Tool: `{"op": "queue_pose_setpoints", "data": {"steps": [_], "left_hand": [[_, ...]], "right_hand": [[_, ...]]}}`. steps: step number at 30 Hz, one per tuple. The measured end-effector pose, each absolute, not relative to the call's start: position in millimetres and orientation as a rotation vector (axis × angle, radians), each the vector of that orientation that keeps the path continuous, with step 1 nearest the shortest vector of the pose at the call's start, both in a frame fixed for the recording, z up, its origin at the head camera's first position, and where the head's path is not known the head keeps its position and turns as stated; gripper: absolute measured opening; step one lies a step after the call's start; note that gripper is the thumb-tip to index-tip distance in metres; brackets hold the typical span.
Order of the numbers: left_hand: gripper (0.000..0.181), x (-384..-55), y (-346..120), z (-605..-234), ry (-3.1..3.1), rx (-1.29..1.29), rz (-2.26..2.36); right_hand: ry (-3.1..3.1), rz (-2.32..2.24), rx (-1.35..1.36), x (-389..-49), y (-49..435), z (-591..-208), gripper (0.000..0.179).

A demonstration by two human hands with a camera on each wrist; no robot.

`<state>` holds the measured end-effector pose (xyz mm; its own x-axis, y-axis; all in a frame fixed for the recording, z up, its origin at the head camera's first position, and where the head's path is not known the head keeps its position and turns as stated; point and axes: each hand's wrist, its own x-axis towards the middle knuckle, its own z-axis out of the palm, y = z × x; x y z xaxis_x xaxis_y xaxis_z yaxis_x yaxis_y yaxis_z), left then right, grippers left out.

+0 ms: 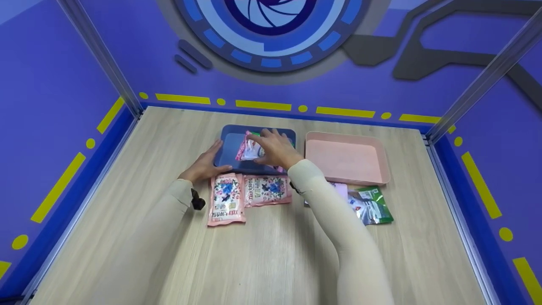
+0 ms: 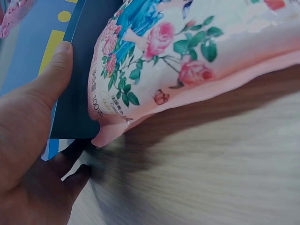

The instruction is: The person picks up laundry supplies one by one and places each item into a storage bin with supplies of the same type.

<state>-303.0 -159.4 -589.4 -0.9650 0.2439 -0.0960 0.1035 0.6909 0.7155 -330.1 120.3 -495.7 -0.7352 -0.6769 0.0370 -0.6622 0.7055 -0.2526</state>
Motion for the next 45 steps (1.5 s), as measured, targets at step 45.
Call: {"op": "queue_pose_setpoints", "data": {"steps": [45], "left_hand": [[0.106,-303,-159,-588,2.72,0.252,1.122]], "right_hand": [[2.865,-0.381,-0.98,-349,97,-505,0.079]]}}
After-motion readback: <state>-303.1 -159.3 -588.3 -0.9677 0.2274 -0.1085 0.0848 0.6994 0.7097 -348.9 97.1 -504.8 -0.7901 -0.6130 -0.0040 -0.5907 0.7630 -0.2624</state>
